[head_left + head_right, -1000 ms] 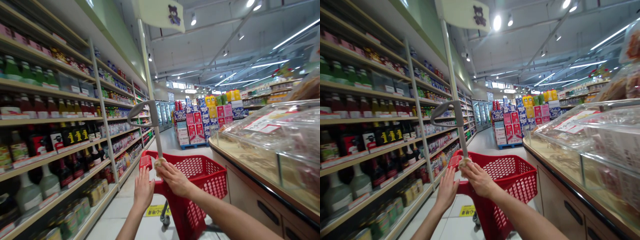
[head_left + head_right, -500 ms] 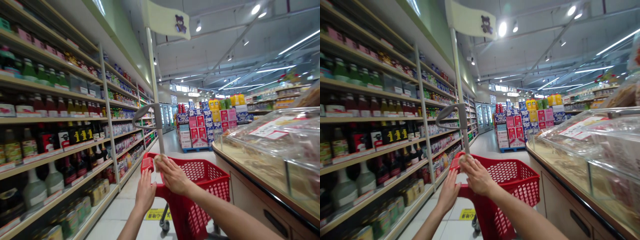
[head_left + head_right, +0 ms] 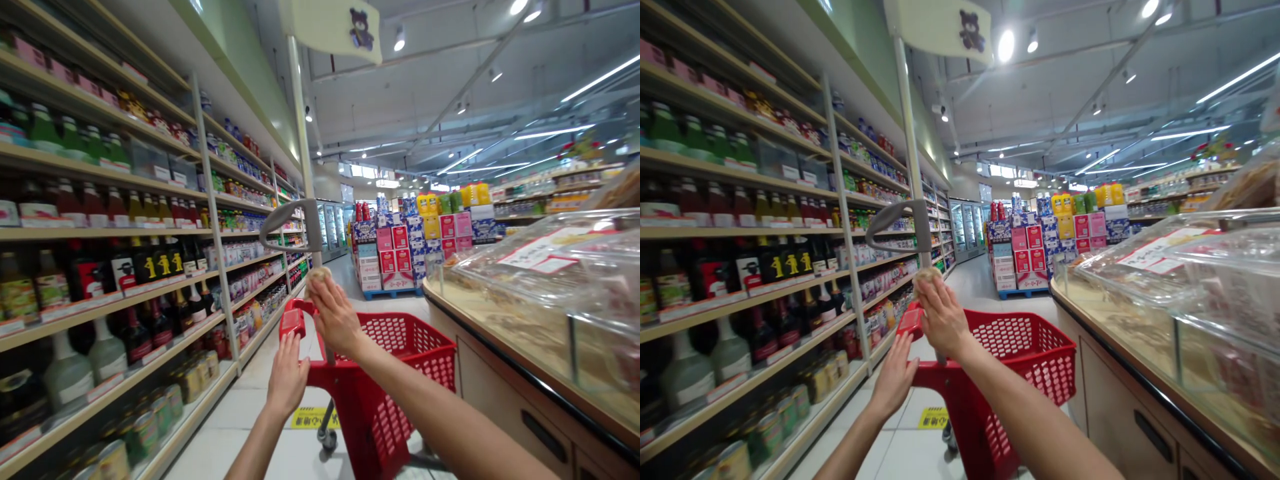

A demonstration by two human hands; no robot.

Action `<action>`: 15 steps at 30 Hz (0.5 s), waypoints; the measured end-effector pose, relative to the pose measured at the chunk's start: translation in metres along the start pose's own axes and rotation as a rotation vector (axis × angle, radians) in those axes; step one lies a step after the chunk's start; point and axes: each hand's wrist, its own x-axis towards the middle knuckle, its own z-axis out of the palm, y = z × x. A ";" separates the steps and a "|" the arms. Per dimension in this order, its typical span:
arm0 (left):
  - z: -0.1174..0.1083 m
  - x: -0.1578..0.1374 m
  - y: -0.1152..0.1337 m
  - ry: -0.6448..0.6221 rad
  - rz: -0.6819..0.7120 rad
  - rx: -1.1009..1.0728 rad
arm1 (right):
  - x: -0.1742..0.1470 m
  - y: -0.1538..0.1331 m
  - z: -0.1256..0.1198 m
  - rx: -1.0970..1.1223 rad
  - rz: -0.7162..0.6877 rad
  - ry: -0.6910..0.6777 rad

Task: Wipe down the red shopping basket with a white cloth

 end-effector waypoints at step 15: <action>-0.011 0.002 -0.003 -0.105 -0.019 -0.002 | 0.007 -0.008 0.014 0.056 -0.009 0.055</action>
